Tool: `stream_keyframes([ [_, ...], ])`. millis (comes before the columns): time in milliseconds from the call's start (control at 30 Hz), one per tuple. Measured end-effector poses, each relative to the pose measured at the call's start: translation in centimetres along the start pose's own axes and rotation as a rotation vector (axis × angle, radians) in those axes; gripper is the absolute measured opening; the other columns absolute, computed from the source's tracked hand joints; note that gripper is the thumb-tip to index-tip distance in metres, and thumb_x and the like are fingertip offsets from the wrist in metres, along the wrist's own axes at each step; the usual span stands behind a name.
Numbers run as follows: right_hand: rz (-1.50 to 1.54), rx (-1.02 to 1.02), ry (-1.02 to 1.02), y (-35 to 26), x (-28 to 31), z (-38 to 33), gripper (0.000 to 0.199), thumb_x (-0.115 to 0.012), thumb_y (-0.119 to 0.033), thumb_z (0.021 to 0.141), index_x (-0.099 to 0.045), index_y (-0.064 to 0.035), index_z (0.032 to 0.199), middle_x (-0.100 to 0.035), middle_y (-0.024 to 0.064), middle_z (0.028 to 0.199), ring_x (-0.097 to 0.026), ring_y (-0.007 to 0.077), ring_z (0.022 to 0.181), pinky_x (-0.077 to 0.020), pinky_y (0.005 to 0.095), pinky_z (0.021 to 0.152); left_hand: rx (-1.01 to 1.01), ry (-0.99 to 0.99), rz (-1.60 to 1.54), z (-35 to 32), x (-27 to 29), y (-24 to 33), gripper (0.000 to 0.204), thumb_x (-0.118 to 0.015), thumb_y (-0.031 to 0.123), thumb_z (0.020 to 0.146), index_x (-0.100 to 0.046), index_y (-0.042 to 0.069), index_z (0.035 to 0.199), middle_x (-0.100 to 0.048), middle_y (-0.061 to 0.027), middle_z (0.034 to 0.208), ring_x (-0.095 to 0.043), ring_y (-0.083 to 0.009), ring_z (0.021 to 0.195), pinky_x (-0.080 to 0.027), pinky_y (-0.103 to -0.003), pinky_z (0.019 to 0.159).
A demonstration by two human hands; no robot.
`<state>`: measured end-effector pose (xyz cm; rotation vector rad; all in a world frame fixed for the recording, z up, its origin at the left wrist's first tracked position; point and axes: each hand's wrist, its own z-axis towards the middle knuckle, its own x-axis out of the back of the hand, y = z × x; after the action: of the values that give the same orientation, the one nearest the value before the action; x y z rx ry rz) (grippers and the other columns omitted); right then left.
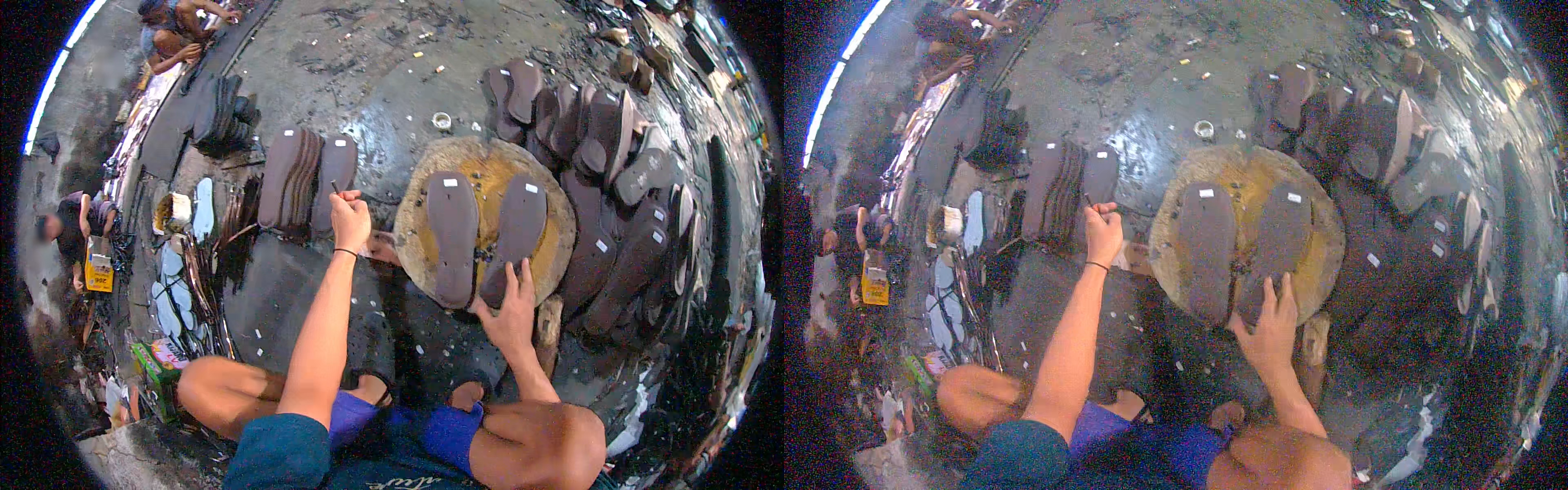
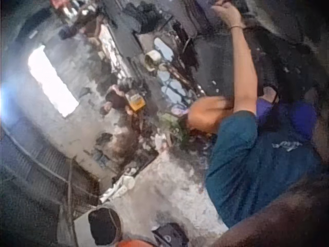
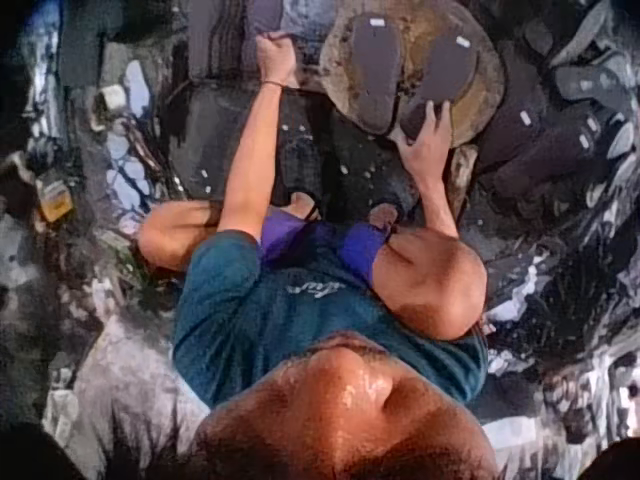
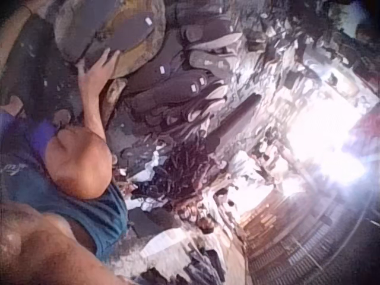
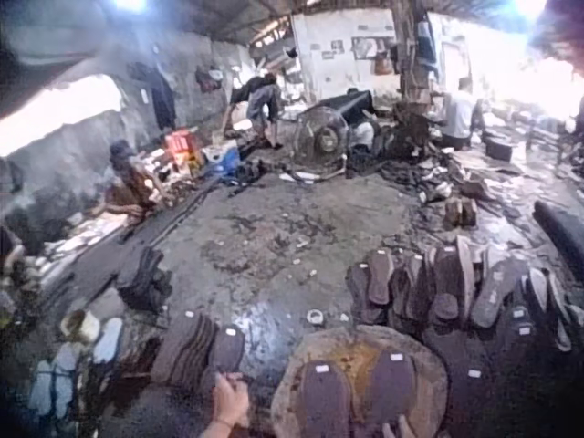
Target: The person sits on the floor and repeatedly hammers small metal pins into the heels of brown shoe soles using a wooden block. They pick up soles, position them on a round wooden stump, insert pins, and strike them with the block, then set the soles aside.
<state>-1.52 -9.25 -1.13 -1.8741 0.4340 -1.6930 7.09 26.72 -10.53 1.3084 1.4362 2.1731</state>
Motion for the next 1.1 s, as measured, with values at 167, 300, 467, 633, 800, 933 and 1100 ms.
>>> stream_keyframes([
  [167, 0.305, 0.116, 0.004, -2.7, 0.9, -0.2, 0.079, -0.072, -0.016, 0.076, -0.038, -0.0040, 0.146, -0.026, 0.0290, 0.154, -0.030, 0.0465, 0.140, -0.0294, 0.0521, 0.115, 0.027, -0.217, 0.783, 4.8, 3.8, -2.8, 0.046, -0.080, 0.025, 0.069, -0.064, -0.005, 0.100, -0.060, -0.0250, 0.105, -0.060, -0.0430, 0.106, -0.051, -0.051, 0.089],
  [300, -0.112, 0.205, -0.082, -3.8, -2.7, 1.1, 0.086, -0.079, -0.026, 0.075, -0.036, -0.0069, 0.147, -0.024, 0.0299, 0.153, -0.036, 0.0454, 0.134, -0.0323, 0.0524, 0.108, 0.023, -0.210, 0.812, 3.4, 2.8, 0.1, 0.057, -0.082, 0.029, 0.066, -0.056, -0.005, 0.104, -0.057, -0.0216, 0.106, -0.060, -0.0415, 0.102, -0.050, -0.053, 0.087],
  [467, 0.057, 0.258, 0.147, -2.1, -2.3, 1.6, 0.086, -0.078, -0.022, 0.075, -0.035, -0.0073, 0.149, -0.026, 0.0268, 0.154, -0.036, 0.0454, 0.134, -0.0340, 0.0544, 0.106, -0.003, -0.009, 0.243, -3.7, 2.7, 6.9, 0.057, -0.081, 0.035, 0.073, -0.043, -0.002, 0.097, -0.049, -0.0156, 0.094, -0.052, -0.0328, 0.092, -0.043, -0.043, 0.085],
  [633, -0.060, 0.230, 0.360, -4.2, 7.1, 12.6, 0.086, -0.076, -0.025, 0.080, -0.031, 0.0003, 0.149, -0.025, 0.0295, 0.154, -0.033, 0.0466, 0.137, -0.0293, 0.0535, 0.110, 0.160, -0.286, 0.025, -11.8, -0.5, 15.5, 0.063, -0.084, 0.034, 0.073, -0.044, -0.003, 0.105, -0.052, -0.0156, 0.097, -0.055, -0.0314, 0.092, -0.046, -0.042, 0.084],
  [800, 0.766, -0.012, -0.128, -3.7, 2.8, 9.8, 0.074, -0.069, -0.024, 0.090, -0.031, 0.0022, 0.147, -0.039, 0.0254, 0.147, -0.041, 0.0331, 0.134, -0.0315, 0.0453, 0.112, 0.089, -0.641, -0.346, -12.7, -1.7, 17.6, 0.064, -0.087, 0.034, 0.076, -0.044, -0.001, 0.109, -0.052, -0.0117, 0.102, -0.050, -0.0173, 0.092, -0.046, -0.034, 0.083],
  [933, 0.784, -0.236, 0.049, 0.5, 2.6, 5.6, 0.047, -0.063, -0.013, 0.094, -0.046, 0.0043, 0.135, -0.060, 0.0147, 0.124, -0.057, 0.0240, 0.114, -0.0434, 0.0364, 0.101, -0.037, -0.472, -0.168, -1.8, 1.5, 13.2, 0.054, -0.081, 0.032, 0.078, -0.050, 0.000, 0.109, -0.054, -0.0097, 0.099, -0.053, -0.0205, 0.089, -0.047, -0.038, 0.082],
  [1100, 0.916, -0.365, 0.100, 1.7, 2.3, 1.2, 0.045, -0.063, -0.011, 0.093, -0.047, 0.0046, 0.133, -0.060, 0.0139, 0.123, -0.057, 0.0227, 0.114, -0.0431, 0.0357, 0.101, -0.009, 0.005, 0.755, 14.5, 18.8, -6.5, 0.062, -0.083, 0.029, 0.067, -0.053, -0.003, 0.111, -0.058, -0.0201, 0.103, -0.058, -0.0371, 0.102, -0.047, -0.046, 0.091],
])
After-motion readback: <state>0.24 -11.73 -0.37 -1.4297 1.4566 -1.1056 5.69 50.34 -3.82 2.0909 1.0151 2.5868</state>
